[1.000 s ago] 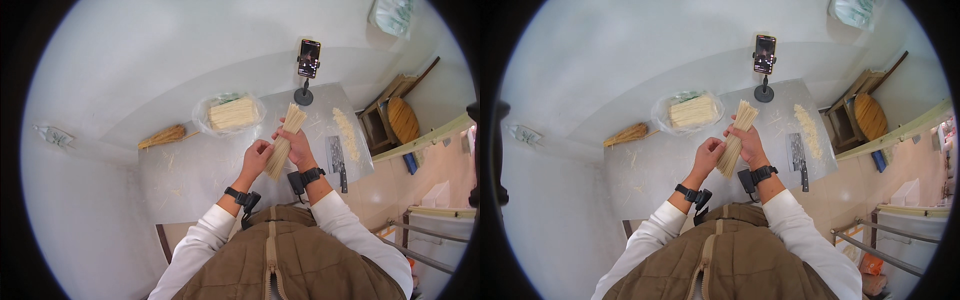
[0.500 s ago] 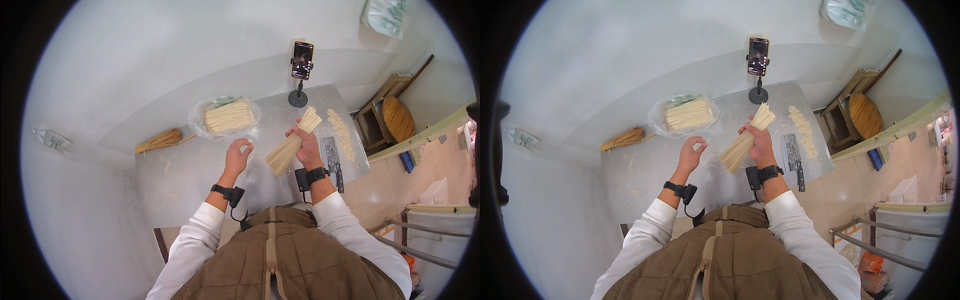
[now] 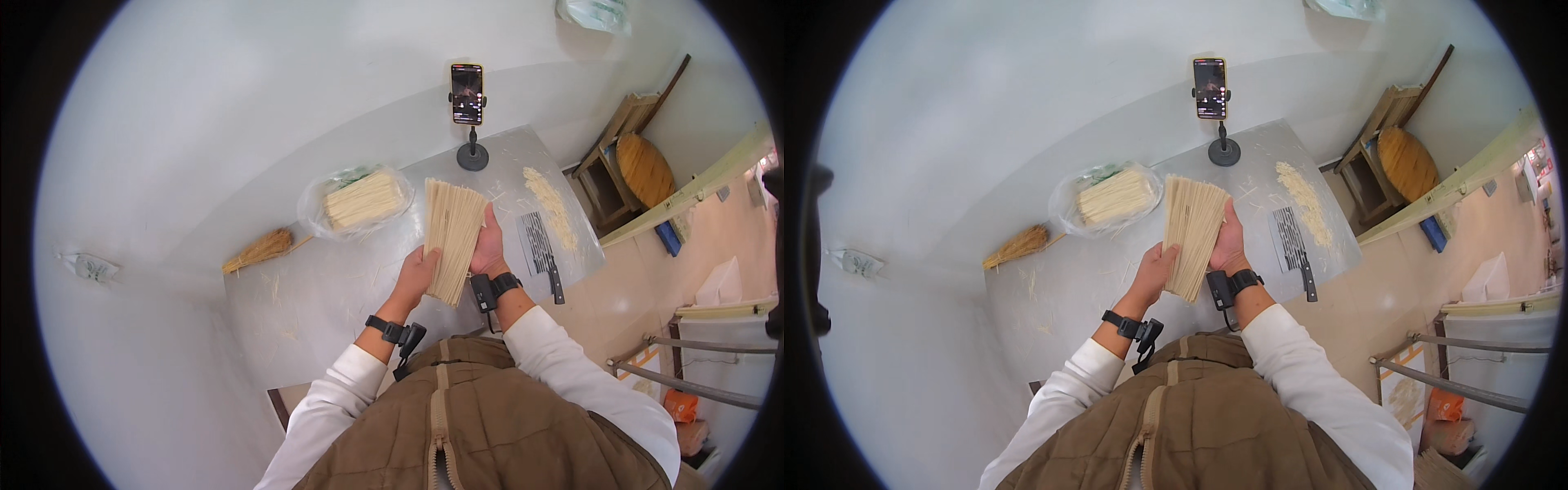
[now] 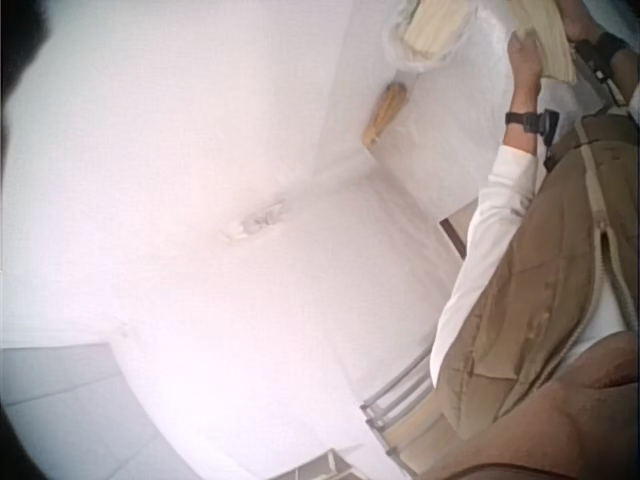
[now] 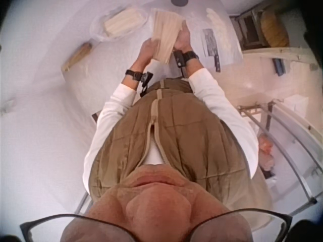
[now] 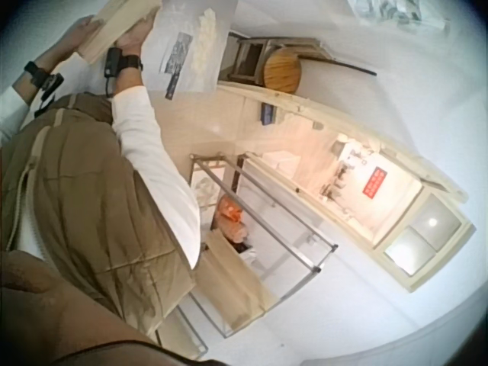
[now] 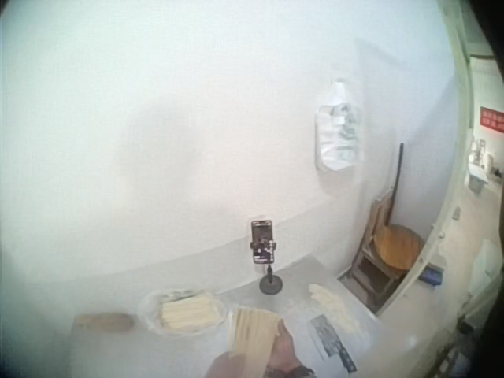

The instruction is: The person weighs bundles of dried noodles on a digital scale, then moves to a stainless steel table to bundle and place them into plastic bags. They use a small brush to sweep loose noodle fragments into a metal bowl and later hang a large bundle of noodles on a drying rack.

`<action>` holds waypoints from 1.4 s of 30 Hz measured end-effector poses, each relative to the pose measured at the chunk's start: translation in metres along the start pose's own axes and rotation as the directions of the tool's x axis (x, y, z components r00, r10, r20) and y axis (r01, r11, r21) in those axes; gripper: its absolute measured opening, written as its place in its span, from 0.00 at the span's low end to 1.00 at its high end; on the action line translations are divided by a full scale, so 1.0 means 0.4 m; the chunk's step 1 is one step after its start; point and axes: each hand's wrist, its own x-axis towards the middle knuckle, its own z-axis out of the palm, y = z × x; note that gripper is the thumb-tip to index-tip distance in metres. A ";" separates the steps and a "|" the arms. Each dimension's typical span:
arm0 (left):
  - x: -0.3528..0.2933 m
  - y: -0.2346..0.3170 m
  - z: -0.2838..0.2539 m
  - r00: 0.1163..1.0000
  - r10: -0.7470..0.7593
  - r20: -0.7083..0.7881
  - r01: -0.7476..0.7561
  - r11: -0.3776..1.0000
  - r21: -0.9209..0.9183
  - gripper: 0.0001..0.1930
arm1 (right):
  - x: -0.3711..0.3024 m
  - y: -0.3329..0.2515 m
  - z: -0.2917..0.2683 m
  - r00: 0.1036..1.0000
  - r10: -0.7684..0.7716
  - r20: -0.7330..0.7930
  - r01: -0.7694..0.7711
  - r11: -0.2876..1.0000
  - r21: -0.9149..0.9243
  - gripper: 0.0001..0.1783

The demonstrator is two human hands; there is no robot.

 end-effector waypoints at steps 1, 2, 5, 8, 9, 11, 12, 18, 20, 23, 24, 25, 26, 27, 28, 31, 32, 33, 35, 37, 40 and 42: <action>0.001 -0.003 -0.003 1.000 -0.026 0.013 0.027 0.993 -0.116 0.18 | 0.000 -0.002 0.003 1.000 0.000 0.013 0.000 1.000 0.000 0.43; 0.002 -0.004 -0.005 1.000 -0.010 0.021 0.012 0.993 -0.119 0.18 | 0.001 -0.003 0.007 1.000 0.006 0.015 -0.006 1.000 0.001 0.43; 0.004 0.001 -0.011 0.999 -0.023 0.030 0.027 0.987 -0.156 0.19 | 0.001 -0.005 0.016 1.000 0.012 -0.003 -0.012 1.000 0.002 0.43; 0.004 0.012 -0.015 0.998 -0.026 0.061 0.036 0.985 -0.168 0.19 | 0.007 -0.004 0.023 1.000 -0.012 -0.009 0.012 1.000 0.004 0.43; 0.004 0.016 -0.016 0.997 -0.024 0.079 0.038 0.984 -0.172 0.20 | 0.010 -0.003 0.025 1.000 -0.021 -0.006 0.021 1.000 0.004 0.43; 0.004 0.021 -0.022 0.993 -0.019 0.117 0.028 0.997 -0.076 0.20 | 0.021 0.006 0.024 0.998 -0.048 0.032 0.048 0.999 -0.014 0.41; 0.004 0.024 -0.025 0.990 -0.020 0.137 0.017 1.000 0.024 0.20 | 0.026 0.013 0.022 0.997 -0.057 0.057 0.058 0.998 -0.026 0.41; 0.008 0.020 -0.040 0.981 -0.109 0.161 0.092 0.990 0.111 0.21 | 0.033 0.049 -0.016 0.996 0.019 -0.088 -0.030 0.991 -0.127 0.33; 0.012 0.013 -0.040 0.984 -0.097 0.147 0.067 0.978 0.199 0.21 | 0.039 0.056 -0.021 0.995 0.001 -0.097 -0.015 0.989 -0.146 0.31; 0.016 0.004 -0.039 0.996 -0.028 0.089 0.005 0.968 0.250 0.20 | 0.045 0.050 -0.019 0.996 0.019 -0.090 -0.031 0.989 -0.141 0.29; 0.016 0.002 -0.038 0.998 -0.031 0.062 0.022 0.989 0.145 0.20 | 0.047 0.045 -0.016 0.998 0.032 -0.056 -0.038 0.992 -0.121 0.28; 0.014 0.001 -0.037 0.999 -0.038 0.036 0.037 0.999 0.038 0.19 | 0.047 0.041 -0.014 0.996 0.043 -0.078 -0.051 0.994 -0.099 0.28; 0.013 0.002 -0.037 1.000 -0.019 0.016 0.019 1.000 -0.020 0.19 | 0.048 0.036 -0.010 0.995 0.050 -0.085 -0.056 0.996 -0.070 0.27; 0.009 0.004 -0.037 1.000 0.000 -0.004 0.000 0.997 -0.078 0.18 | 0.049 0.033 -0.007 0.994 0.057 -0.091 -0.061 0.997 -0.041 0.27; 0.007 0.009 -0.038 1.000 0.009 -0.008 -0.010 0.989 -0.148 0.18 | 0.050 0.031 -0.004 0.994 0.066 -0.084 -0.070 0.996 -0.046 0.26; -0.003 0.031 -0.051 0.999 -0.043 0.012 0.044 0.993 -0.108 0.18 | 0.052 0.033 0.000 0.992 0.105 -0.070 -0.110 0.992 -0.067 0.26; -0.006 0.039 -0.053 0.998 -0.062 0.029 0.064 0.994 -0.084 0.18 | 0.053 0.034 0.000 0.990 0.122 -0.065 -0.127 0.989 -0.075 0.26; -0.007 0.048 -0.057 0.996 -0.081 0.036 0.083 0.994 -0.069 0.18 | 0.054 0.037 0.000 0.988 0.147 -0.041 -0.150 0.986 -0.076 0.26; -0.010 0.065 -0.066 0.992 -0.116 0.057 0.120 0.991 -0.067 0.19 | 0.056 0.040 -0.002 0.987 0.157 -0.043 -0.160 0.983 -0.091 0.26; -0.012 0.077 -0.072 0.984 -0.158 0.085 0.165 0.982 -0.095 0.20 | 0.058 0.042 -0.004 0.985 0.168 -0.042 -0.171 0.981 -0.094 0.26; -0.011 0.088 -0.077 0.974 -0.208 0.087 0.218 0.967 -0.132 0.21 | 0.060 0.043 -0.007 0.981 0.181 -0.064 -0.187 0.978 -0.093 0.26; -0.010 0.090 -0.077 0.972 -0.202 0.120 0.220 0.962 -0.160 0.22 | 0.062 0.042 -0.010 0.980 0.186 -0.071 -0.192 0.977 -0.092 0.26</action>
